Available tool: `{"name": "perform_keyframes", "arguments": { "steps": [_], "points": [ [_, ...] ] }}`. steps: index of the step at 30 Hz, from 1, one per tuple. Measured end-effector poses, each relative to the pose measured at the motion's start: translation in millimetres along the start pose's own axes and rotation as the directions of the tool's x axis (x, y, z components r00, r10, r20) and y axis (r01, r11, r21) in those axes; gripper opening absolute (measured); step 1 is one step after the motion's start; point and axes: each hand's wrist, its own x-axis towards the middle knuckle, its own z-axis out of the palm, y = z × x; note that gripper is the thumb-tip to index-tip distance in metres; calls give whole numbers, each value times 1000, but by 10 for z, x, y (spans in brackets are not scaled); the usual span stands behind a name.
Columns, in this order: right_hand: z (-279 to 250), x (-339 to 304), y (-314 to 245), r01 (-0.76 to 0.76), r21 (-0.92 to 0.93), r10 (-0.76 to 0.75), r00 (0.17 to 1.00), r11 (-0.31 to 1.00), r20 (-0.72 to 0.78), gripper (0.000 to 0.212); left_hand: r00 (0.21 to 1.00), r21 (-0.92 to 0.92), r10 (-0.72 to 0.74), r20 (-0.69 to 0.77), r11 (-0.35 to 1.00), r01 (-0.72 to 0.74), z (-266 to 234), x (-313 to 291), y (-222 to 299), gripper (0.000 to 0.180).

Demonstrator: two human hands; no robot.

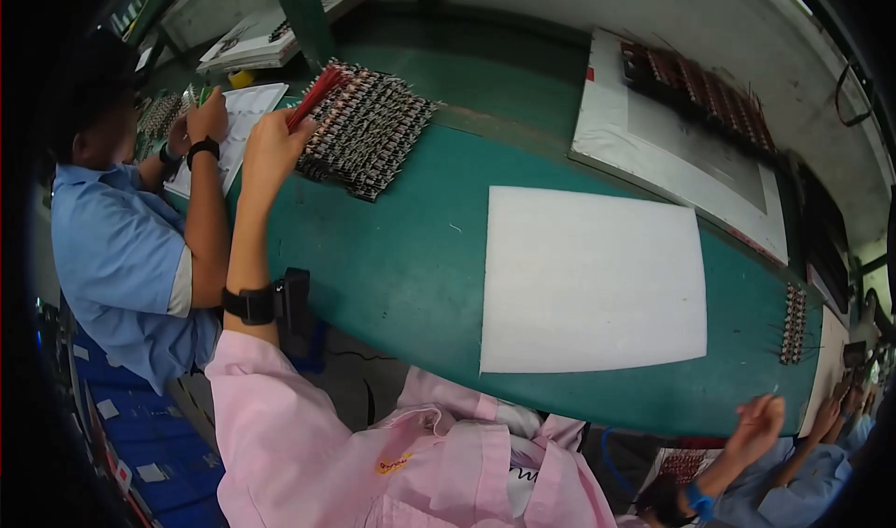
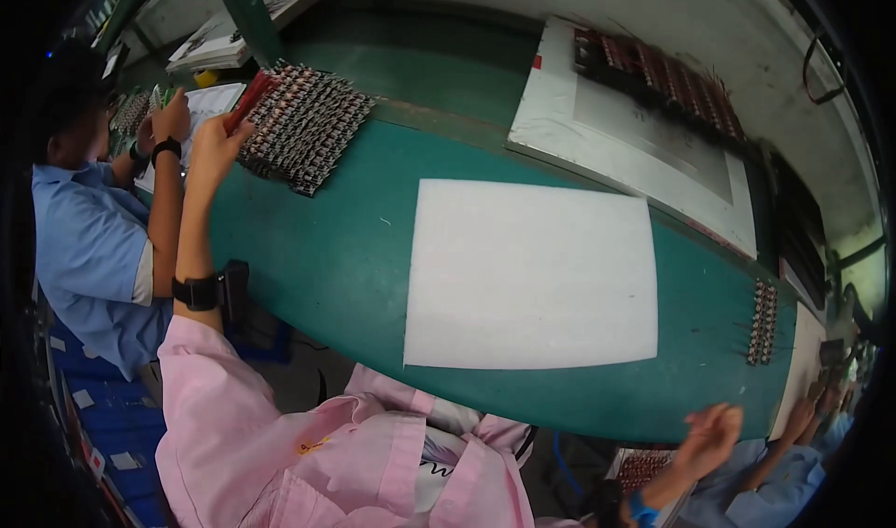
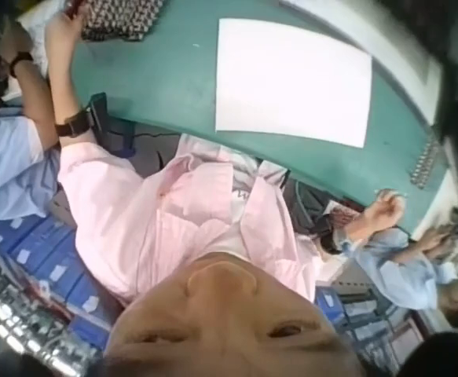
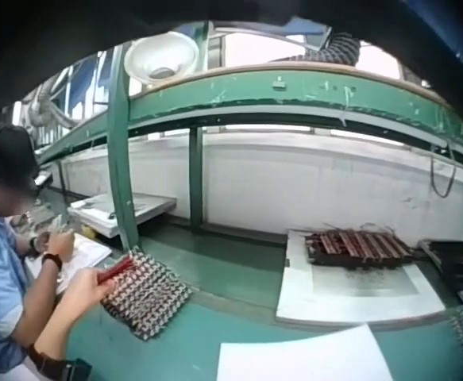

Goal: The person picks up a bundle of wires and a circuit board, then inserts the wires one by one into the board. After filling the board, the person sets it aside and picks up another board to repeat the process.

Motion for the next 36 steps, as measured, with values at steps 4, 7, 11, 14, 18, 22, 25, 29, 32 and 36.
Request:
{"name": "perform_keyframes", "arguments": {
  "steps": [4,7,11,14,18,22,25,29,32,36],
  "points": [
    [874,-388,454,-199,-72,208,967,977,150,23,996,198,-34,-86,979,51,95,346,-72,24],
    [1207,-586,606,-366,-129,388,876,922,287,25,997,233,47,-63,972,-31,272,593,-227,25],
    [1366,-660,671,-434,-183,471,803,882,366,22,984,282,16,175,957,-66,540,687,-53,23],
    [1392,-646,705,-488,-186,521,765,853,380,20,991,336,18,130,940,-61,570,718,-12,23],
    [1368,-592,694,-494,-173,522,787,852,330,19,955,392,-117,271,920,1,526,738,83,25],
    [1361,-568,673,-516,-157,537,774,842,334,21,968,413,-72,239,910,-34,538,734,58,24],
    [1368,-585,718,-492,-173,520,773,853,364,23,966,407,-98,237,913,-8,561,756,72,24],
    [1309,-640,754,-496,-169,522,773,852,360,25,993,362,34,116,929,-74,450,698,155,23],
    [1270,-656,746,-515,-147,532,774,844,344,23,987,323,159,22,933,-157,363,658,282,23],
    [1239,-647,706,-521,-141,536,776,842,332,20,961,127,232,148,960,-251,380,484,743,23]
  ]
}}
